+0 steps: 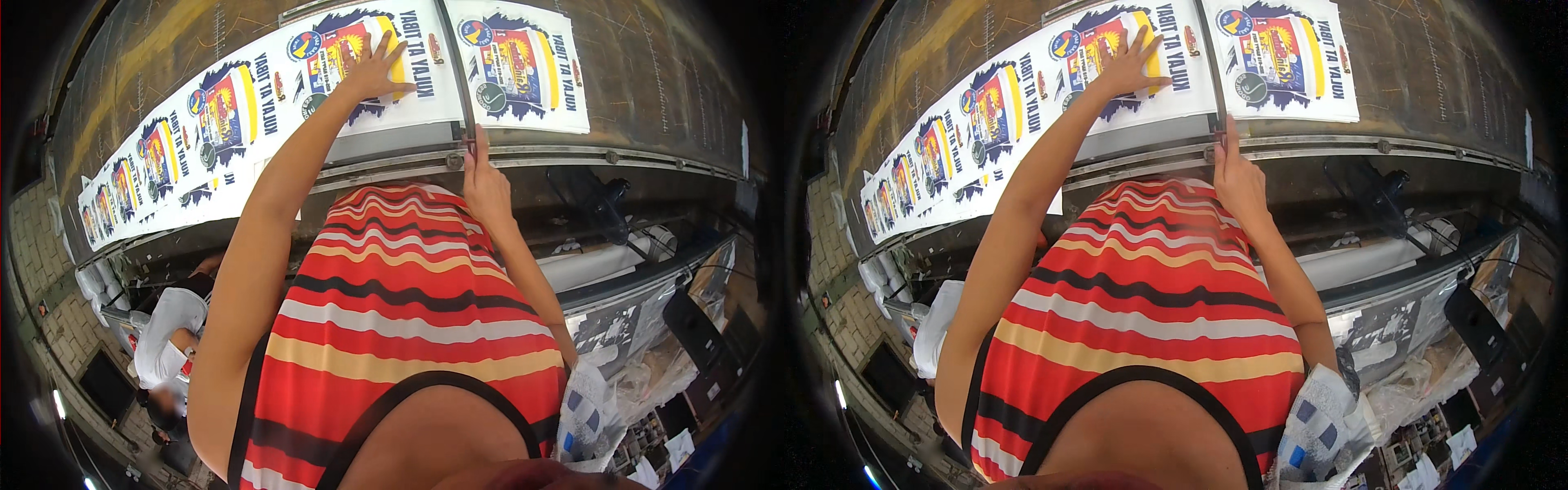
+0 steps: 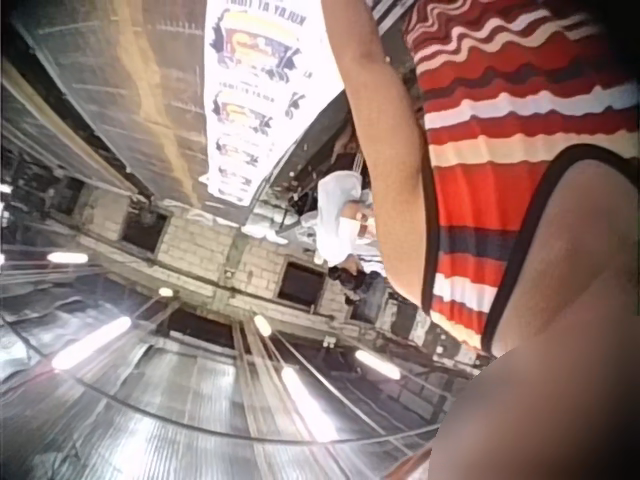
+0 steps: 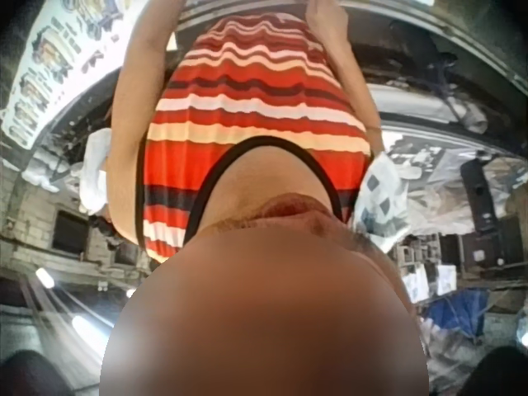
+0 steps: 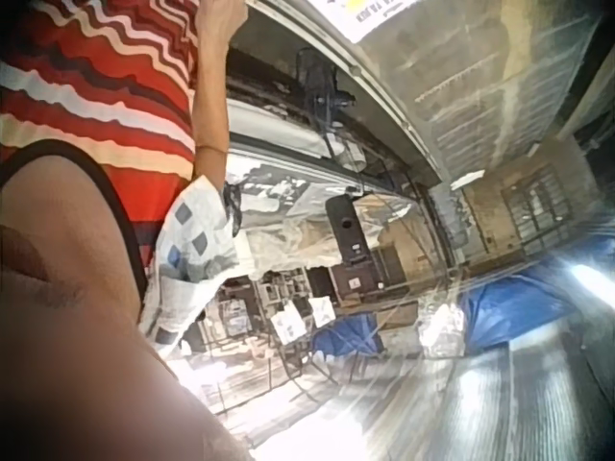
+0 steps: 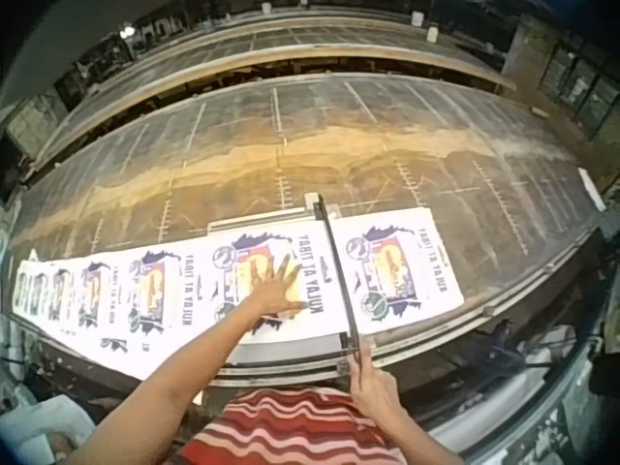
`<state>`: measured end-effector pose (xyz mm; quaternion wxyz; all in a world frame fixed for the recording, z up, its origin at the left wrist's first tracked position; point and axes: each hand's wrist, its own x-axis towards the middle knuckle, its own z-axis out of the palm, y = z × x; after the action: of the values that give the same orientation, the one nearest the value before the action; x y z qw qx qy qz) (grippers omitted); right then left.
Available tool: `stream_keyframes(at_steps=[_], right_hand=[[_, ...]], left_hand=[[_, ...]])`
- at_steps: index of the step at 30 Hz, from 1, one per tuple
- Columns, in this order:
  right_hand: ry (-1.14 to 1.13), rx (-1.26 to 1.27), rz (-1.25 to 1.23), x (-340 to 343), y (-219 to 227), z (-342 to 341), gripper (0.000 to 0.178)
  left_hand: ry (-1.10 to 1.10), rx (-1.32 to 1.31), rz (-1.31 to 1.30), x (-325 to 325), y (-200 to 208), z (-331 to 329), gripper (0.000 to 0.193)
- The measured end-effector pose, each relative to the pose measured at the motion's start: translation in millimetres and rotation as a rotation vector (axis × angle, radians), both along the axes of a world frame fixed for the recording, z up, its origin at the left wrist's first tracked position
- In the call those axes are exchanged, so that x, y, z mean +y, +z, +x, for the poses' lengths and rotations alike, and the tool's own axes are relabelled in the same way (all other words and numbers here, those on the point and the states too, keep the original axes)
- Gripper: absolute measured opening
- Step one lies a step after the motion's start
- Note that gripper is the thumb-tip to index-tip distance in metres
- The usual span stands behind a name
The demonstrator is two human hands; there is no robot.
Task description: Cutting individual printed graphics or stickers from a larger sheet using a paper cutter.
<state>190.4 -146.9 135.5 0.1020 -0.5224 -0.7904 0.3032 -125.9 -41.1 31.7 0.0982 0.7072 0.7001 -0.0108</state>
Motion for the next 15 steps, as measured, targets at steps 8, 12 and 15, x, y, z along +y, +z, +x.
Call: stream_keyframes(at_steps=[8, 12, 15], right_hand=[[-0.021, -0.161, -0.139, -1, -18, 0, 0.063], [-0.136, 0.568, -0.332, 13, 49, 23, 0.056], [-0.274, 0.768, -0.522, 51, 38, 27, 0.046]], left_hand=[[-0.022, 0.036, -0.056, -1, 4, -1, 0.114], [-0.014, -0.008, -0.032, -1, 2, -4, 0.116], [-0.042, 0.014, -0.014, 0, 2, -4, 0.116]])
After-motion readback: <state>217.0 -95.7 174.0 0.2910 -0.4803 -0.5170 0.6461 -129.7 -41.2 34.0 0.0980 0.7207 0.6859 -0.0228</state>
